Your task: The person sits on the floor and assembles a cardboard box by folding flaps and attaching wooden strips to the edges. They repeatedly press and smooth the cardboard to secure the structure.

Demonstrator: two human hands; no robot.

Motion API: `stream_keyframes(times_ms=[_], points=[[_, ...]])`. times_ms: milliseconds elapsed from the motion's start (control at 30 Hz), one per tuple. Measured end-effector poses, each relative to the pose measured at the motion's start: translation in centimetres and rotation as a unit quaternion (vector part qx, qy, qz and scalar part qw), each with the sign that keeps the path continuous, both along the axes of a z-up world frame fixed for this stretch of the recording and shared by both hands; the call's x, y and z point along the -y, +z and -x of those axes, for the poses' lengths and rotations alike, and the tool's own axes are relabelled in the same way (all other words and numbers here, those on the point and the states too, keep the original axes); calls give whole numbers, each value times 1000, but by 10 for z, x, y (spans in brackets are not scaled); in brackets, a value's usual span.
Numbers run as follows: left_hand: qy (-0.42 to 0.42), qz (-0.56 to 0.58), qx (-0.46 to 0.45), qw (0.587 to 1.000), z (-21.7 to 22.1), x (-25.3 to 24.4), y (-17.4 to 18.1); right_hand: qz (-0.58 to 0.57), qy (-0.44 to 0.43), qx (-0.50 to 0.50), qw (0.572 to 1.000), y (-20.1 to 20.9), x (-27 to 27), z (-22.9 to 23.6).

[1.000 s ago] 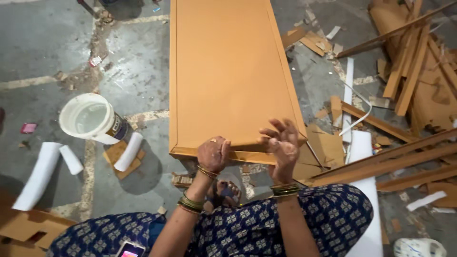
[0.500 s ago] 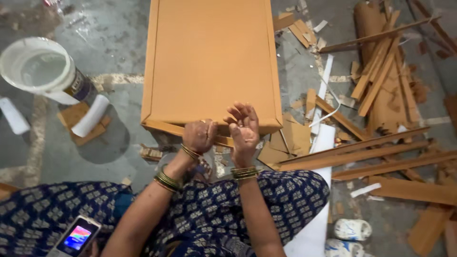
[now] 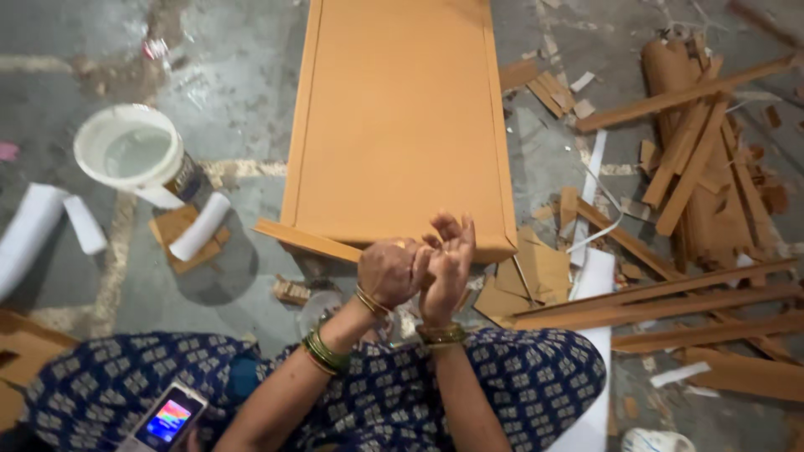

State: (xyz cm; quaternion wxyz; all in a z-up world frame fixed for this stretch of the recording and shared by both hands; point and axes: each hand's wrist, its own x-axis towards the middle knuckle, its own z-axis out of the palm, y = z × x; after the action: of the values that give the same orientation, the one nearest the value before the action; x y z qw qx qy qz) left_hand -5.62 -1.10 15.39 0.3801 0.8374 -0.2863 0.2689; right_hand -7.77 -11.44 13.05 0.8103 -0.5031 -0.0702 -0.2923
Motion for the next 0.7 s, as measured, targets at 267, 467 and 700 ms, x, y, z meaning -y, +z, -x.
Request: stream_keyframes(times_ms=[267,467,700], points=[[-62,32,22,997,-14,-8,4,-90,44,-6,995,5,-6,2],[-117,394,-394,822,-17,-12,47,-87,44,-98,990,-14,0,-20],[-215,653,-360,630,-26,-45,108,79,128,-313,938,-84,6,-32]])
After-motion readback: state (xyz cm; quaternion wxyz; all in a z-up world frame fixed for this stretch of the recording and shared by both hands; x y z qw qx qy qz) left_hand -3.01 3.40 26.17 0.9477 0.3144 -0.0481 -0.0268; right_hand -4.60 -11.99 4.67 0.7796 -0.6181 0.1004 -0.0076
